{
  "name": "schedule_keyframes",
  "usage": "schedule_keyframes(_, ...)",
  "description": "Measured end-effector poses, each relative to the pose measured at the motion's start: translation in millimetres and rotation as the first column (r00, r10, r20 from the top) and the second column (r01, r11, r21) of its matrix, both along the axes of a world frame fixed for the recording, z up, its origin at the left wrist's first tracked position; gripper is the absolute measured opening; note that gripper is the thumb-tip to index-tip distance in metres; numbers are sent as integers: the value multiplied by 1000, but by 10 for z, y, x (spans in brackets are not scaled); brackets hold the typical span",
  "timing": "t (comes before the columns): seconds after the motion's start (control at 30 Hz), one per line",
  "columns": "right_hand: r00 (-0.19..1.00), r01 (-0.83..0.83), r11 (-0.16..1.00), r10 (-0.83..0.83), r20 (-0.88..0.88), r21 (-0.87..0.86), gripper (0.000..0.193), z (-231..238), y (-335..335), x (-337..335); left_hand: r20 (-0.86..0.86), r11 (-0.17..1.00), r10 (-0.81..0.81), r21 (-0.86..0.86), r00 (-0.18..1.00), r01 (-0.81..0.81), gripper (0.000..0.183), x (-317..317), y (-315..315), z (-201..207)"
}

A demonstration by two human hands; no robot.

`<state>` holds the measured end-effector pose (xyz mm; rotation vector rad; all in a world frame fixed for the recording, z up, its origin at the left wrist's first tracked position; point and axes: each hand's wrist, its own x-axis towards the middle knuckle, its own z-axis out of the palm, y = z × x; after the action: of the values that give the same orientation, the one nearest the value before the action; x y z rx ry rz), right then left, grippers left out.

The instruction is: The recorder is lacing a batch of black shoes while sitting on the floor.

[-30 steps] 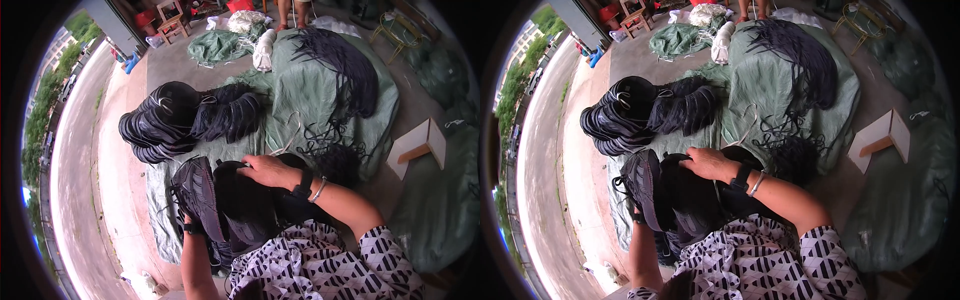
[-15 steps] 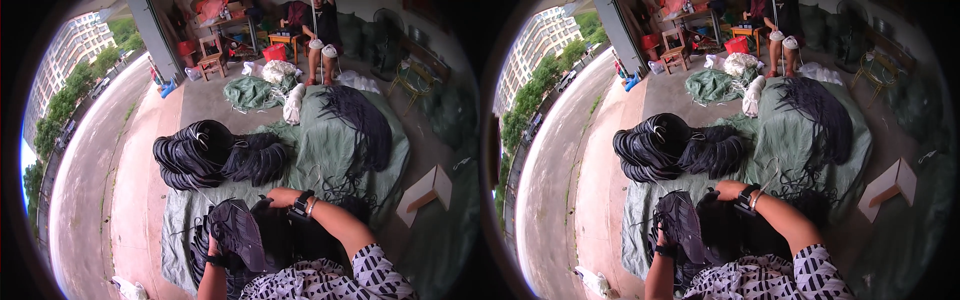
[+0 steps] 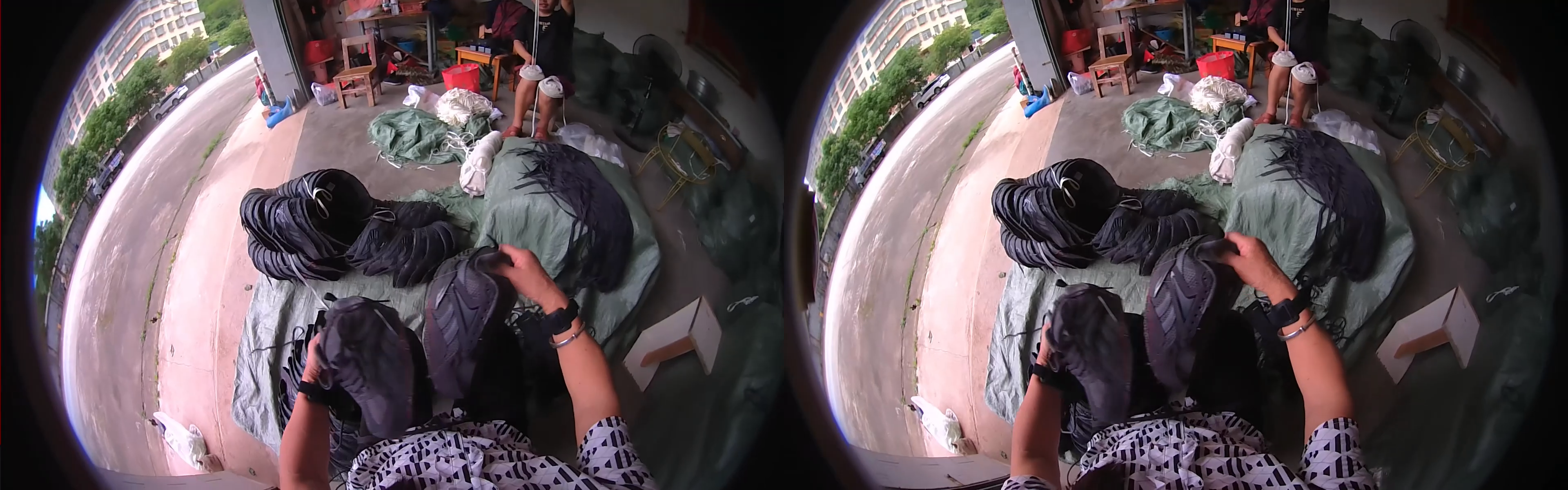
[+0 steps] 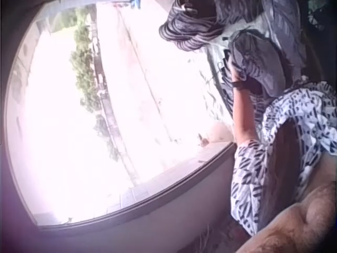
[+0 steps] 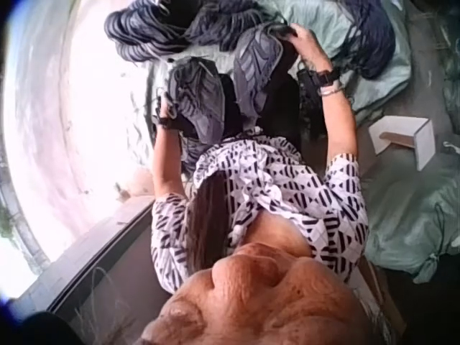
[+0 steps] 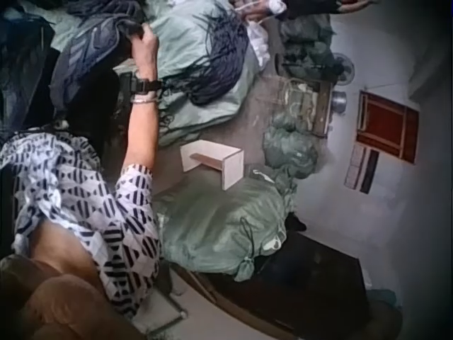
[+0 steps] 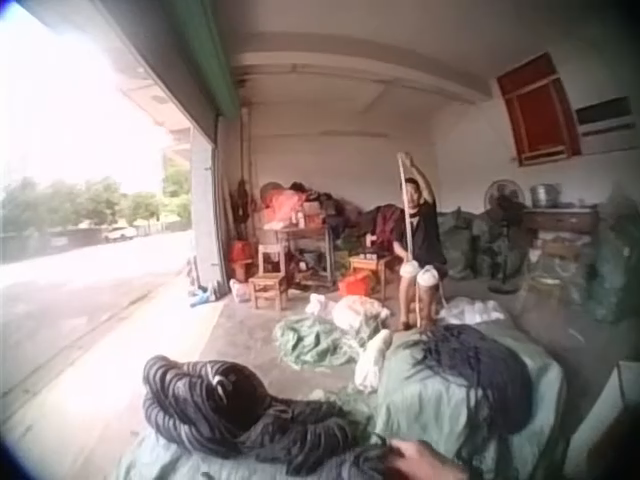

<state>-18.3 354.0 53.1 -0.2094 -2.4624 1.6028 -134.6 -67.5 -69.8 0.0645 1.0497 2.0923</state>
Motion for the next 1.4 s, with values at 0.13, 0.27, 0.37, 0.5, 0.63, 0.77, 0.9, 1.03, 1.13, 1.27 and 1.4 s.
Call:
schedule_keyframes(0.13, 982, 188, 876, -170, -80, 445, 18, 320, 332, 231, -262, 954, 301, 93, 917, -286, 44, 161, -231, -103)
schedule_keyframes(0.27, 895, 445, 761, -393, -211, 471, 17, 478, 553, 436, -9, 969, 247, 20, 969, -247, 40, 558, 228, 531)
schedule_keyframes(0.37, 760, 637, 680, -471, -448, 363, 36, 350, 494, 361, -73, 977, 203, -55, 976, -207, 46, 766, 211, 531)
schedule_keyframes(0.5, 668, 692, 697, -522, -530, 186, 40, 233, 522, 452, -337, 965, 95, -200, 937, -170, 38, 742, 290, 543)
schedule_keyframes(0.63, 723, 669, 566, -348, -596, 481, 45, 85, 324, 346, -656, 893, 342, 2, 673, -451, 42, 586, 339, 410)
schedule_keyframes(0.77, 809, 582, 442, -237, -537, 682, 43, 117, 313, 358, -631, 943, 290, 58, 720, -328, 43, 372, 405, 864)
schedule_keyframes(0.9, 905, 373, 649, -98, -413, 663, 38, 355, 343, 583, -543, 955, 296, 153, 786, -253, 44, 248, 274, 1067)
schedule_keyframes(1.03, 982, -82, 997, 82, -171, 6, 26, 578, 476, 785, -196, 948, 280, 210, 940, -238, 44, 205, -45, 969)
schedule_keyframes(1.13, 972, -222, 914, 236, 0, -338, 25, 577, 340, 663, -153, 987, 113, -98, 982, -129, 38, -3, -5, 633)
schedule_keyframes(1.27, 961, -276, 948, 268, -68, -156, 20, 346, -295, 224, -392, 913, -74, -396, 917, -96, 35, 182, 656, 694)
schedule_keyframes(1.4, 952, -179, 984, 176, 251, -12, 19, 213, -851, -181, -353, 899, -170, -438, 920, -2, 45, 258, 798, 513)
